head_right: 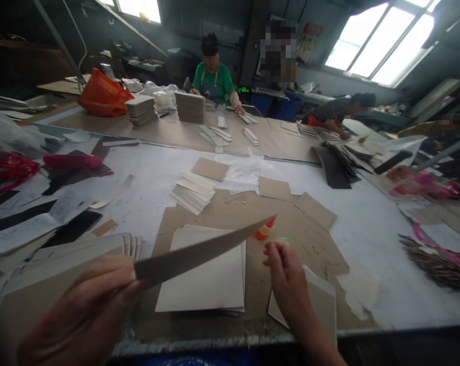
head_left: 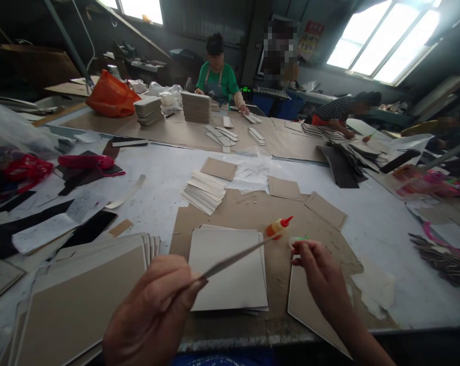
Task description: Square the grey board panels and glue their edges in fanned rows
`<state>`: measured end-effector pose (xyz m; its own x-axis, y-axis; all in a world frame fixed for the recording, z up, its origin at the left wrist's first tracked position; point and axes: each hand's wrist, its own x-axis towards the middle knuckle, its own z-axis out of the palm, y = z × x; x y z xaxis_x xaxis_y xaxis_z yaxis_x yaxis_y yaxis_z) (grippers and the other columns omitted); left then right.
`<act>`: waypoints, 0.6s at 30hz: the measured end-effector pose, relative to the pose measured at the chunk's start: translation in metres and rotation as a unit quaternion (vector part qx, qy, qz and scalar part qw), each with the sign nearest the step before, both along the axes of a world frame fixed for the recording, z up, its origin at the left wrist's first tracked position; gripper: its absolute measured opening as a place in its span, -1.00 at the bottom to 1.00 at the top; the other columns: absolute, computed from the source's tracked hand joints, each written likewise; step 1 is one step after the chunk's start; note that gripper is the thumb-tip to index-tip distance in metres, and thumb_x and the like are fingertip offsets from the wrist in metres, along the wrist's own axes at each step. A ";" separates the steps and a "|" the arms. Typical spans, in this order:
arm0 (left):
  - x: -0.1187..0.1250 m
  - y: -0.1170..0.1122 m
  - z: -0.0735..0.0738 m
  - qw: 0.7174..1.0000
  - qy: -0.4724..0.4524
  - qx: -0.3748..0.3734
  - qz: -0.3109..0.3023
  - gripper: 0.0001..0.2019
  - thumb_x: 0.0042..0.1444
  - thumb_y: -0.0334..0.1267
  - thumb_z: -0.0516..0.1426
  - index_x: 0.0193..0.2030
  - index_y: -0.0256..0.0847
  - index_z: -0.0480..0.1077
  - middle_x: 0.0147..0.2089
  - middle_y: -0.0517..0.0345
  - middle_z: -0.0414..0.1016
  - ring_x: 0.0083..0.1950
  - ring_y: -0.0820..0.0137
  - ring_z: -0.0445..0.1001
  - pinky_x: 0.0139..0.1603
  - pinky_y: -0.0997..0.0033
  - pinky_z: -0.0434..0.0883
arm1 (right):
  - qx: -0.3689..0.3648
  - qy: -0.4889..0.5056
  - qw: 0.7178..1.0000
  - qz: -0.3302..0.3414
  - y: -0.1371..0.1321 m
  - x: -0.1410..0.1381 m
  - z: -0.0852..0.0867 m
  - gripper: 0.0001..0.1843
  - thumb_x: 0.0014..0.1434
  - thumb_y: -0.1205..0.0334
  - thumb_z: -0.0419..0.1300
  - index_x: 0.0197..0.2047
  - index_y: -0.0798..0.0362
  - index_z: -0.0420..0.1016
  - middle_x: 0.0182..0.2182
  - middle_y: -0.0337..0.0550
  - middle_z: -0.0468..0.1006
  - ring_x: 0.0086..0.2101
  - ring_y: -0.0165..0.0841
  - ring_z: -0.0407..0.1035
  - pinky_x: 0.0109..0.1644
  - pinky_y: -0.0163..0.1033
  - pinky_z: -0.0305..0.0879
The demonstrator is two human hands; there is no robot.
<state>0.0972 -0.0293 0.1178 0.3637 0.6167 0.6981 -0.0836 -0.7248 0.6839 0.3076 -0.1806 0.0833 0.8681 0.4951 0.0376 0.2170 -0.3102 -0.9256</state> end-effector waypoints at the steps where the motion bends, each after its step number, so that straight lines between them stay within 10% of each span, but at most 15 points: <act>1: 0.001 0.000 -0.002 0.997 -0.005 -0.072 0.017 -0.91 -0.01 -0.46 0.17 -0.37 -0.21 0.38 -0.35 0.23 0.42 -0.29 0.48 0.38 -0.29 0.51 0.36 | -0.021 -0.015 1.000 0.002 -0.003 0.000 -0.012 -0.53 0.08 -0.18 0.05 -0.17 0.04 0.39 -0.26 -0.06 0.47 -0.32 -0.28 0.39 -0.26 -0.17 0.37; 9: 0.004 0.016 -0.047 0.830 -0.046 -0.555 -0.021 -0.73 -0.28 -0.16 0.33 -0.46 -0.24 0.42 -0.47 0.22 0.45 -0.36 0.48 0.39 -0.30 0.54 0.37 | -0.081 0.042 0.993 0.073 -0.014 -0.018 -0.052 -0.61 0.14 -0.10 0.00 -0.20 0.03 0.41 -0.35 -0.14 0.48 -0.34 -0.32 0.37 -0.27 -0.25 0.29; 18: 0.010 0.038 -0.131 0.850 0.086 -0.516 0.058 -0.69 -0.30 -0.08 0.27 -0.48 -0.28 0.40 -0.53 0.28 0.36 -0.44 0.54 0.26 -0.35 0.52 0.23 | -0.166 0.071 0.980 0.085 -0.008 -0.017 -0.081 -0.66 0.01 -0.08 0.07 -0.49 0.05 0.30 -0.58 -0.28 0.33 -0.56 -0.43 0.19 -0.49 -0.32 0.10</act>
<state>0.1073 0.0087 -0.0131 0.3009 0.9072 -0.2939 0.1125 0.2723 0.9556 0.2902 -0.1885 0.0019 0.7567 0.5977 -0.2649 0.1679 -0.5692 -0.8049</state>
